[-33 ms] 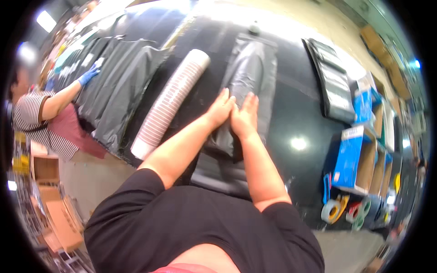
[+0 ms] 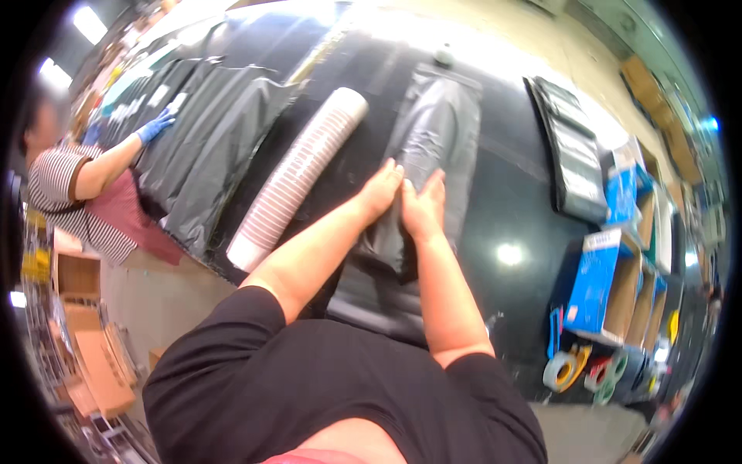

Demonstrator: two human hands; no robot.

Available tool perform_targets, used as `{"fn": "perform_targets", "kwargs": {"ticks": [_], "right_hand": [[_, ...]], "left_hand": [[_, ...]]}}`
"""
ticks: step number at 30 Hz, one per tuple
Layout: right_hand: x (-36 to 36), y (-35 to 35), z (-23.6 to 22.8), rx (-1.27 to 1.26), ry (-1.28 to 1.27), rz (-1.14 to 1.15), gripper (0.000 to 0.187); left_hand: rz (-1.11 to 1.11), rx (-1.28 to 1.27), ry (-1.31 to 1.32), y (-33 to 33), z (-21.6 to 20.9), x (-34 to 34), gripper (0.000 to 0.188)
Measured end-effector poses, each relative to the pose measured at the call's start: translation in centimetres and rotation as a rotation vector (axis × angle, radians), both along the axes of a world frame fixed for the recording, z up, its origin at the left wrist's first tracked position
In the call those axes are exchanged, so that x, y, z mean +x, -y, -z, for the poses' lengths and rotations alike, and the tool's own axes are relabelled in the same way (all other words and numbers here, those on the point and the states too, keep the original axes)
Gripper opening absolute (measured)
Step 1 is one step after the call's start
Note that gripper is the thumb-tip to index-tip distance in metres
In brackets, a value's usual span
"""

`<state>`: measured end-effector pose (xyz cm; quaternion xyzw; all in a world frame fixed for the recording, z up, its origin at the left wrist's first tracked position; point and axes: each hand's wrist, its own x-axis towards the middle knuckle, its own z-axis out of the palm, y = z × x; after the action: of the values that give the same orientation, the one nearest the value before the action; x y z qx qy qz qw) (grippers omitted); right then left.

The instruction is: The person wraps foam rollers in gray plastic sheets, securing each bundle by hand.

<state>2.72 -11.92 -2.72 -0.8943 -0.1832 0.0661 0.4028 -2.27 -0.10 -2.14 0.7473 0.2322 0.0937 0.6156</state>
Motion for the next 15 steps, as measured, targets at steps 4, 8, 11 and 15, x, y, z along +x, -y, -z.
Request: {"fn": "perform_targets", "kwargs": {"ticks": [4, 8, 11, 15], "right_hand": [[1.6, -1.1, -0.6, 0.284, -0.446, 0.065, 0.099], [2.4, 0.0, 0.2, 0.449, -0.665, 0.036, 0.067], [-1.2, -1.9, -1.8, 0.397, -0.565, 0.094, 0.058], [-4.4, -5.4, -1.5, 0.319, -0.596, 0.063, 0.06]], "left_hand": [[-0.002, -0.191, 0.123, -1.5, 3.3, -0.9, 0.069], [0.419, 0.473, -0.289, -4.7, -3.9, -4.7, 0.08], [0.095, 1.056, -0.482, -9.9, -4.4, -10.9, 0.085], [-0.079, 1.042, -0.932, -16.4, -5.4, -14.4, 0.095]]}}
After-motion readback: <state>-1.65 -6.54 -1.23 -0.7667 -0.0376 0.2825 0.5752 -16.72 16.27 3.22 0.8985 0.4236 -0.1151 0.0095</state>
